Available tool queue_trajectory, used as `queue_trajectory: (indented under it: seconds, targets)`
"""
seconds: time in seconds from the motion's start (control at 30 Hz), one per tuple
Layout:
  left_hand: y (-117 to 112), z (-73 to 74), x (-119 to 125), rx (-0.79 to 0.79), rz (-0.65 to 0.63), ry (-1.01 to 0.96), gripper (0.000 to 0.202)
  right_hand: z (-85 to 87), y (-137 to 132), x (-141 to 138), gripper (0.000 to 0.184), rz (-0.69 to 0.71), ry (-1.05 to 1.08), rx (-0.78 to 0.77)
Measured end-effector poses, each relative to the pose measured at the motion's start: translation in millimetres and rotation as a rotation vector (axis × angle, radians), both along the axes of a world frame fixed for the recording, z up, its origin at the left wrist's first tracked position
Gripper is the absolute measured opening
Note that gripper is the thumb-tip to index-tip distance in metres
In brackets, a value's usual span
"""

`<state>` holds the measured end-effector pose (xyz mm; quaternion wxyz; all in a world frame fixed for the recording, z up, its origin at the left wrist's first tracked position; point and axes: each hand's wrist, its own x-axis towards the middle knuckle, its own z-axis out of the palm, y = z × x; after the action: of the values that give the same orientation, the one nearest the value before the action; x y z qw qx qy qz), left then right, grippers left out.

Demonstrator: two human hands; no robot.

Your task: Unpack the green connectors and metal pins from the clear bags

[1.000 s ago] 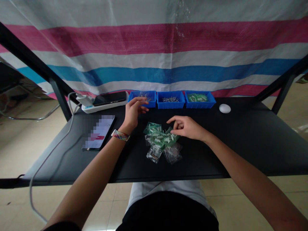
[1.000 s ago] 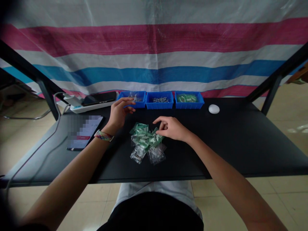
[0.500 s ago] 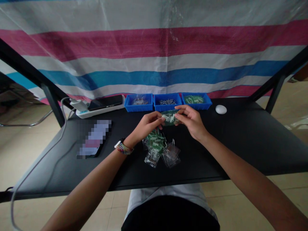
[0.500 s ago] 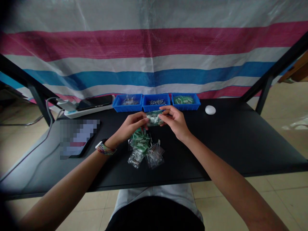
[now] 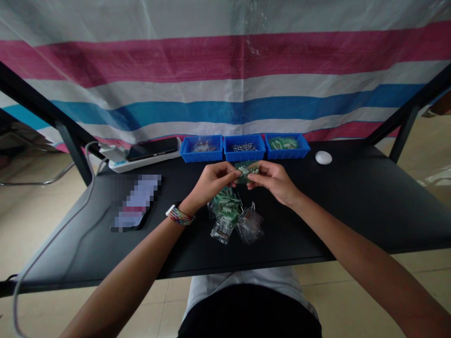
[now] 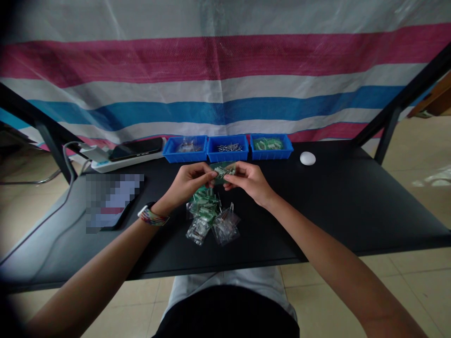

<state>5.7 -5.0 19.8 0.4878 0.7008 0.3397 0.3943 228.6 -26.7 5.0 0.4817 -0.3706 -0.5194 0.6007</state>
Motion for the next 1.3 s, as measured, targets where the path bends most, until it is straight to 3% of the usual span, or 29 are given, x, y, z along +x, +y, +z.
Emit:
queue_trajectory:
  seconds: [0.3,0.57,0.8,1.1,1.3]
  targets:
    - [1.0,3.3,-1.0,-0.034,0.025,-0.040,0.034,2.3,0.6,2.2,0.038,0.025,0.016,-0.036]
    - [-0.4,3.2,0.2,-0.108,-0.074,0.022,0.036,0.9,-0.5,0.4,0.031,-0.055,-0.013,-0.006]
    - [2.7,0.2,-1.1,-0.052,-0.020,0.029,0.037,3.6,0.3,3.5,0.035,0.010,-0.001,-0.067]
    - [2.4,1.0,0.0,-0.084,-0.016,0.009,0.034,-0.7,0.9,2.5,0.035,-0.057,-0.095,0.067]
    - [2.1,0.0,0.1,-0.079,-0.011,0.020,0.033,-1.3,0.4,0.7,0.041,-0.051,-0.097,0.030]
